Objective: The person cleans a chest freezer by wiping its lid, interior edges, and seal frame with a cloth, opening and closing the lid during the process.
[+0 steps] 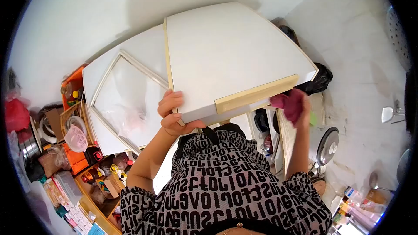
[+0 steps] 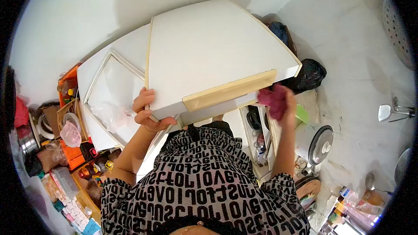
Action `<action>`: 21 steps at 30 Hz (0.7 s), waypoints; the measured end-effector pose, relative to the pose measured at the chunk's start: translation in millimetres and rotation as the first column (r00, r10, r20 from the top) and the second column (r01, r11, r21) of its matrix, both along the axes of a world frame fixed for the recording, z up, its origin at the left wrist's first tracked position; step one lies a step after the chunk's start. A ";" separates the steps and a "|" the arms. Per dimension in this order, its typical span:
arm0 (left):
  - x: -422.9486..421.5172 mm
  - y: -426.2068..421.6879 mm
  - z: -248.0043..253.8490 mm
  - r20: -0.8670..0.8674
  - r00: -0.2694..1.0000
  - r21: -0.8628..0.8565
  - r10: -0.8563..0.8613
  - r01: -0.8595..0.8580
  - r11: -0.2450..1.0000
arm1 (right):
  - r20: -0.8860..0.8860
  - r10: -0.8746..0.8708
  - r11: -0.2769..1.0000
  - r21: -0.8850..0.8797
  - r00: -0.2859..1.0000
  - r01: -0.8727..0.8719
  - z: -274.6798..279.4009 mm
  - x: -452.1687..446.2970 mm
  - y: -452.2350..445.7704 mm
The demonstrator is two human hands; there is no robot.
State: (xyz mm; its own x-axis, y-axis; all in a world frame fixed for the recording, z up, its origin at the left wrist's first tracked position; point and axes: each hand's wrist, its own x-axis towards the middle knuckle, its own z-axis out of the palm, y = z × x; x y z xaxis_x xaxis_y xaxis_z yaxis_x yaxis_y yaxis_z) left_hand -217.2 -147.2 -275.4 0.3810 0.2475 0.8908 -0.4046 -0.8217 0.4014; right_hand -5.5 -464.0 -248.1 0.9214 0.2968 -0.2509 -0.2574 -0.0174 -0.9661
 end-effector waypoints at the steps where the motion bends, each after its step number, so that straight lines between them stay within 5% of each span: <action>1: -1.4 -1.4 -3.0 0.015 0.999 -0.003 0.051 -0.051 0.999 | -0.114 0.074 0.992 0.110 0.991 -0.061 -31.6 -6.1 -1.1; 4: -8.8 -15.5 -24.4 -0.158 0.946 -0.149 0.284 -0.307 0.940 | 0.049 0.113 0.988 0.103 0.992 -0.118 -44.5 -39.9 36.2; 5: -24.1 -15.5 -57.6 -0.164 0.942 -0.145 0.292 -0.316 0.938 | 0.021 0.160 0.957 0.241 0.987 -0.161 -24.1 -46.0 52.9; 6: -43.9 -13.2 -107.2 -0.564 0.791 -0.022 0.237 -0.301 0.953 | 0.000 0.204 0.908 0.375 0.979 -0.189 -12.4 -48.2 62.8; 9: -65.5 -26.1 -120.5 -0.897 0.440 -0.064 0.048 -0.236 0.970 | -0.068 0.113 0.946 0.313 0.991 -0.087 -11.4 -42.9 70.3; 11: -64.2 -34.1 -108.9 -0.977 0.191 0.064 0.094 -0.156 0.986 | -0.117 0.055 0.951 0.308 0.992 -0.017 -25.0 -32.7 64.6; 13: -71.8 -35.5 -105.4 -0.958 0.202 0.177 0.201 -0.131 0.975 | -0.162 0.140 0.937 0.342 0.977 -0.078 -34.9 -29.8 63.8; 16: -88.2 -39.0 -85.1 -0.909 0.237 0.342 0.343 -0.046 0.938 | -0.359 0.082 0.935 0.352 0.930 0.053 -68.6 -48.9 70.6; 17: -93.7 -40.3 -76.6 -0.887 0.262 0.397 0.381 0.008 0.918 | -0.287 0.178 0.940 0.332 0.941 -0.077 -71.6 -65.0 79.1; 18: -102.9 -40.9 -75.9 -0.884 0.302 0.365 0.358 -0.035 0.930 | -0.372 0.124 0.982 0.178 0.920 -0.061 -75.0 -79.2 90.8; 20: -126.2 -34.2 -79.4 -0.945 0.155 0.278 0.287 -0.080 0.957 | -0.539 0.000 0.992 -0.108 0.842 -0.068 -71.0 -108.8 120.7; 21: -137.0 -31.7 -61.2 -0.958 0.069 0.270 0.278 -0.115 0.956 | -0.076 0.406 0.862 -0.298 0.911 -0.409 -93.7 -130.0 127.3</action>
State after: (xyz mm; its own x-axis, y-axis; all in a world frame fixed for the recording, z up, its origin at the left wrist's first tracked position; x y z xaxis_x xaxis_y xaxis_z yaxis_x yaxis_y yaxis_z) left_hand -354.1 -178.9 -336.6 0.8804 0.4245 -0.2113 0.4646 -0.8614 0.2052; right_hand -135.5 -336.7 -341.8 0.7315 0.5544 -0.3970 -0.1735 -0.4117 -0.8946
